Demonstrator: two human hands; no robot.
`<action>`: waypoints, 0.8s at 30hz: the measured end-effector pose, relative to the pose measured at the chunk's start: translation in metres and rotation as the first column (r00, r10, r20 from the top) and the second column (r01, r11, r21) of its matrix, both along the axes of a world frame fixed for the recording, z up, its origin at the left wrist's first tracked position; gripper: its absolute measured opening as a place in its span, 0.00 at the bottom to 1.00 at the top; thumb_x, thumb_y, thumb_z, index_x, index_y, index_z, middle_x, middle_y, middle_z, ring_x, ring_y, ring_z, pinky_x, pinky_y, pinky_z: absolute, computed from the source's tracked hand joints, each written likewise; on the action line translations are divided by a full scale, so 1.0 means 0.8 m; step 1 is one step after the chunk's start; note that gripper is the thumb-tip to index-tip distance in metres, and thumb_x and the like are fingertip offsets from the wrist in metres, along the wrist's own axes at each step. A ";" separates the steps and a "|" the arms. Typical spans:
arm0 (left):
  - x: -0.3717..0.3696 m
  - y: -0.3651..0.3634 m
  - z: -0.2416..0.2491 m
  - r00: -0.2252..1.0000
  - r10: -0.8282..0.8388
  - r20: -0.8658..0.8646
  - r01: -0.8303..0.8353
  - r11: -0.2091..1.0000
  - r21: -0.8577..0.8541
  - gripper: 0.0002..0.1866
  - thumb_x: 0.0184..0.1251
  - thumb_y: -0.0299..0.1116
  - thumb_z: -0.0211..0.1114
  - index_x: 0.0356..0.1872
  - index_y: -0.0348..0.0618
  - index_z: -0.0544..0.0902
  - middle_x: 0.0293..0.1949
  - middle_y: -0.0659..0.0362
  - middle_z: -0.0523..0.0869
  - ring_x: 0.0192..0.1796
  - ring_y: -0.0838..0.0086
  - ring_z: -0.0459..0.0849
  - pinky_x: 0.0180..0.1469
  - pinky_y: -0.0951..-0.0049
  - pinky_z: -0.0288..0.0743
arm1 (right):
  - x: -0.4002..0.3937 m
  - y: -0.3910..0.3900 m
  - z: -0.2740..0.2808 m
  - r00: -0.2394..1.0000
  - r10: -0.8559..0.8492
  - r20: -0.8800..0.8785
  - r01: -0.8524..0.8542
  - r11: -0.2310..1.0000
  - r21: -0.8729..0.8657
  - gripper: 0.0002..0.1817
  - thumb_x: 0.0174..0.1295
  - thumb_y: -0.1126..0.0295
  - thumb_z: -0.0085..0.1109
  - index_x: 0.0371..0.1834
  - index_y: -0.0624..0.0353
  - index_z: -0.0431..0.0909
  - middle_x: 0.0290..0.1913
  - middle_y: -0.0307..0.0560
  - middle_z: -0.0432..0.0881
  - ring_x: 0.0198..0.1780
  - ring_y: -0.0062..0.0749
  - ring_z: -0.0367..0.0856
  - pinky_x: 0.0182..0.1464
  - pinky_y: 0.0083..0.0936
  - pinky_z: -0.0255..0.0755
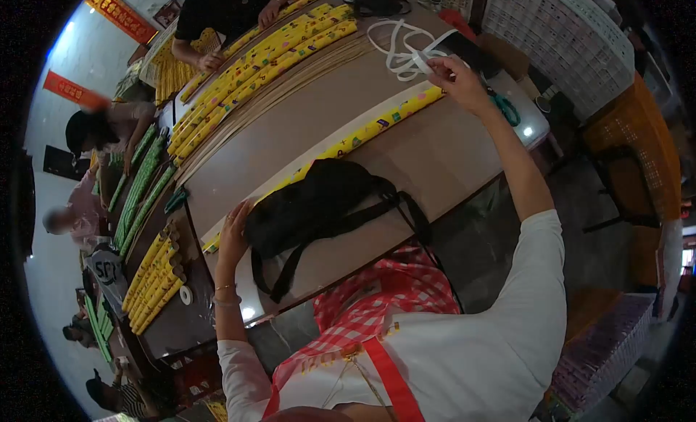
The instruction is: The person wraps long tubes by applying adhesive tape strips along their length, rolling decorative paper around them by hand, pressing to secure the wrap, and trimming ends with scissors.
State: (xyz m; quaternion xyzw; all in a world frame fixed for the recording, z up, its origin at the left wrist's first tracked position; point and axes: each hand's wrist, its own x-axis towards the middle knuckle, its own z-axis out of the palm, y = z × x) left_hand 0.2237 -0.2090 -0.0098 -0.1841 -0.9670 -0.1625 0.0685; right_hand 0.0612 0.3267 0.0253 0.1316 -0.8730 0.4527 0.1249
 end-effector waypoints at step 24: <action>0.131 0.174 0.074 0.892 0.451 -0.025 -0.289 0.611 0.737 0.17 0.56 0.23 0.65 0.49 0.39 0.80 0.44 0.53 0.80 0.42 0.66 0.81 0.44 0.75 0.75 | 0.208 -0.316 0.024 0.699 0.669 -0.252 -0.676 0.734 0.073 0.20 0.46 0.64 0.68 0.34 0.61 0.67 0.58 0.54 0.69 0.52 0.46 0.75 0.49 0.30 0.73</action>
